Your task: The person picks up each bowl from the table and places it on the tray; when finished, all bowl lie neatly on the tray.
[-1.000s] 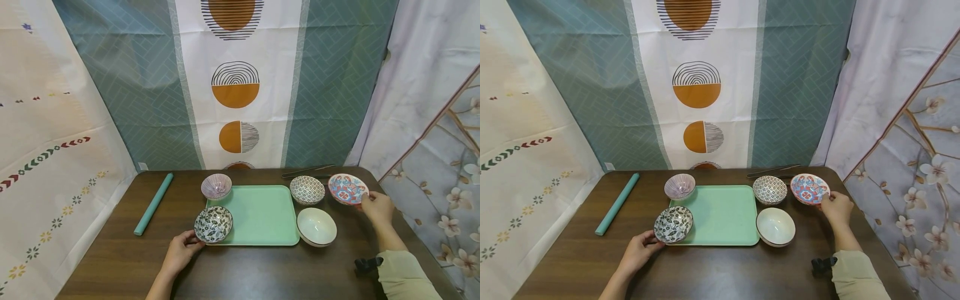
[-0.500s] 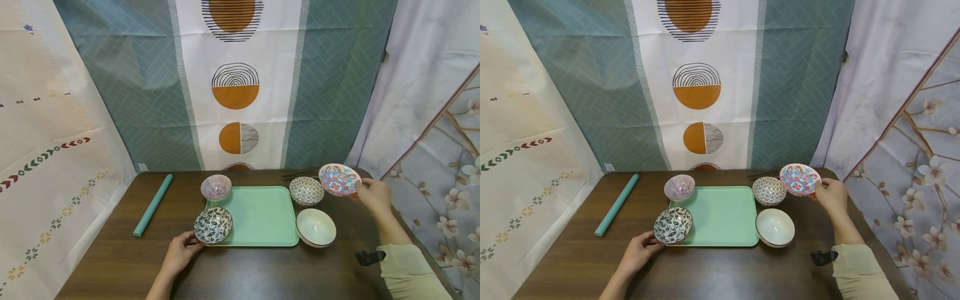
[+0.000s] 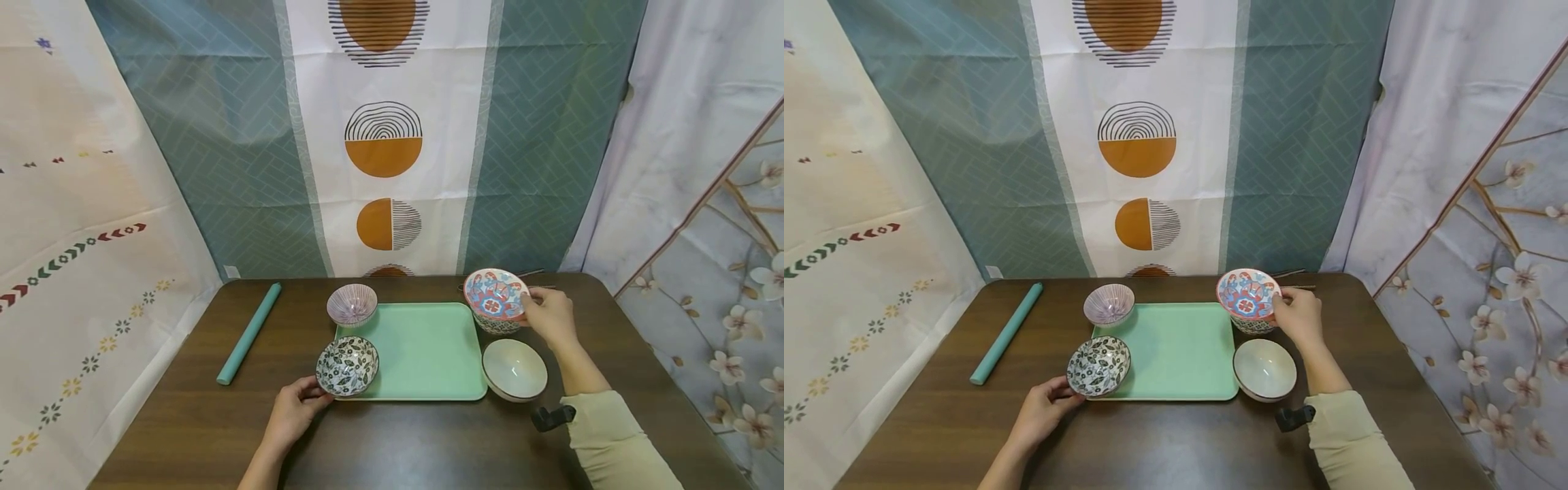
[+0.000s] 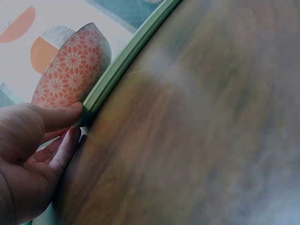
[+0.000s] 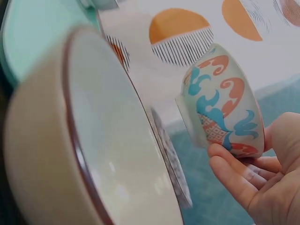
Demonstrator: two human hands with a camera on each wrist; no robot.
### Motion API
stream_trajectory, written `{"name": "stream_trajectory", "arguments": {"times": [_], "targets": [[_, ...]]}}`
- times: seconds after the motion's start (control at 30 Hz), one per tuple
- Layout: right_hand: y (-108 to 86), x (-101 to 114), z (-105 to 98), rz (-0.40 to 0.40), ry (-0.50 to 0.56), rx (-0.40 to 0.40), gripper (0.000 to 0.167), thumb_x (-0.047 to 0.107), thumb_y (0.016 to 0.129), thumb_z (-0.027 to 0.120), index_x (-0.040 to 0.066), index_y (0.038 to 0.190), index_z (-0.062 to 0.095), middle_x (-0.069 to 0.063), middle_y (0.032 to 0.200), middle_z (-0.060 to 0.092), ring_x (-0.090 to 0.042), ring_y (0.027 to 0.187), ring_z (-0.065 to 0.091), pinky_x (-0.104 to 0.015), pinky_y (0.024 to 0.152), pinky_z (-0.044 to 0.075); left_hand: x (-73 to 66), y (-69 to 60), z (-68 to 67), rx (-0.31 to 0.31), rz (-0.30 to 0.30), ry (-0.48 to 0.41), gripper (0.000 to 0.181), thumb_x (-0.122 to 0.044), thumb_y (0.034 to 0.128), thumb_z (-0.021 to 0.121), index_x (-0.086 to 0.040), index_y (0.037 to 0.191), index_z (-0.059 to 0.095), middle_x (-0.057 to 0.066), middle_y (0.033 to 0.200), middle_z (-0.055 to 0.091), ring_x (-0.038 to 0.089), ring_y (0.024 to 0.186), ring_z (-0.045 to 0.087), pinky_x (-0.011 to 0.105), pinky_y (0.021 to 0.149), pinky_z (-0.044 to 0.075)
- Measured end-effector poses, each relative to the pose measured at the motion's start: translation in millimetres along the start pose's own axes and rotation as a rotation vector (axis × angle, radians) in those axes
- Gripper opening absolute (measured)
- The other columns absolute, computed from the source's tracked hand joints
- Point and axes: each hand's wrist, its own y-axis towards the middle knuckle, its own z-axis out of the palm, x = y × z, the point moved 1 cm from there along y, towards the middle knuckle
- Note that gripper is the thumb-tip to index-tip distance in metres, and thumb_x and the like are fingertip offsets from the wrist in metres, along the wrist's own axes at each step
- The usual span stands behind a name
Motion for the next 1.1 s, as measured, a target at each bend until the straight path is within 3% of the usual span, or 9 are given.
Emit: {"name": "stream_trajectory", "arguments": {"times": [0.33, 0.47, 0.63, 0.87, 1.1], "targets": [[-5.1, 17, 54, 0.014, 0.005, 0.104, 0.033, 0.008, 0.101, 0.054, -0.013, 0.124, 0.064, -0.024, 0.089, 0.072, -0.015, 0.059, 0.070, -0.034, 0.059, 0.060, -1.7, 0.0, 0.6, -0.014, 0.023, 0.024, 0.028, 0.005, 0.0809, 0.081, 0.006, 0.108, 0.073, 0.014, 0.090, 0.075, 0.017, 0.080, 0.072, 0.022, 0.069, 0.056], [-10.5, 24, 74, 0.004, 0.015, 0.119, 0.032, 0.007, 0.100, 0.054, -0.014, 0.122, 0.064, -0.025, 0.090, 0.071, -0.015, 0.059, 0.070, -0.027, 0.056, 0.058, -3.3, -0.6, 0.9, -0.019, 0.050, 0.063, 0.027, 0.002, 0.0805, 0.083, 0.003, 0.106, 0.074, 0.011, 0.087, 0.075, 0.015, 0.078, 0.071, 0.022, 0.067, 0.055], [-19.0, 33, 97, 0.010, 0.032, 0.145, 0.032, 0.007, 0.100, 0.055, -0.014, 0.123, 0.064, -0.025, 0.090, 0.071, -0.017, 0.060, 0.071, -0.027, 0.056, 0.058, -4.5, -1.8, 0.9, -0.036, 0.069, 0.100, 0.024, 0.001, 0.0801, 0.083, 0.002, 0.103, 0.075, 0.009, 0.084, 0.075, 0.013, 0.075, 0.070, 0.022, 0.065, 0.054], [-26.1, 40, 121, 0.005, 0.051, 0.166, 0.031, 0.007, 0.099, 0.057, -0.013, 0.121, 0.065, -0.023, 0.087, 0.071, -0.020, 0.057, 0.070, -0.028, 0.053, 0.058, -5.6, -3.8, 2.7, -0.040, 0.050, 0.047, 0.025, 0.001, 0.0817, 0.082, 0.004, 0.105, 0.075, 0.011, 0.087, 0.075, 0.016, 0.078, 0.072, 0.021, 0.068, 0.056], [-29.6, 36, 137, 0.012, 0.063, 0.156, 0.029, 0.006, 0.098, 0.058, -0.010, 0.121, 0.067, -0.020, 0.081, 0.073, -0.018, 0.054, 0.069, -0.033, 0.053, 0.058, -6.0, -4.6, 2.7, -0.056, 0.022, 0.068, 0.027, -0.005, 0.0826, 0.084, 0.002, 0.107, 0.076, 0.010, 0.087, 0.074, 0.016, 0.078, 0.072, 0.020, 0.068, 0.055]]}}
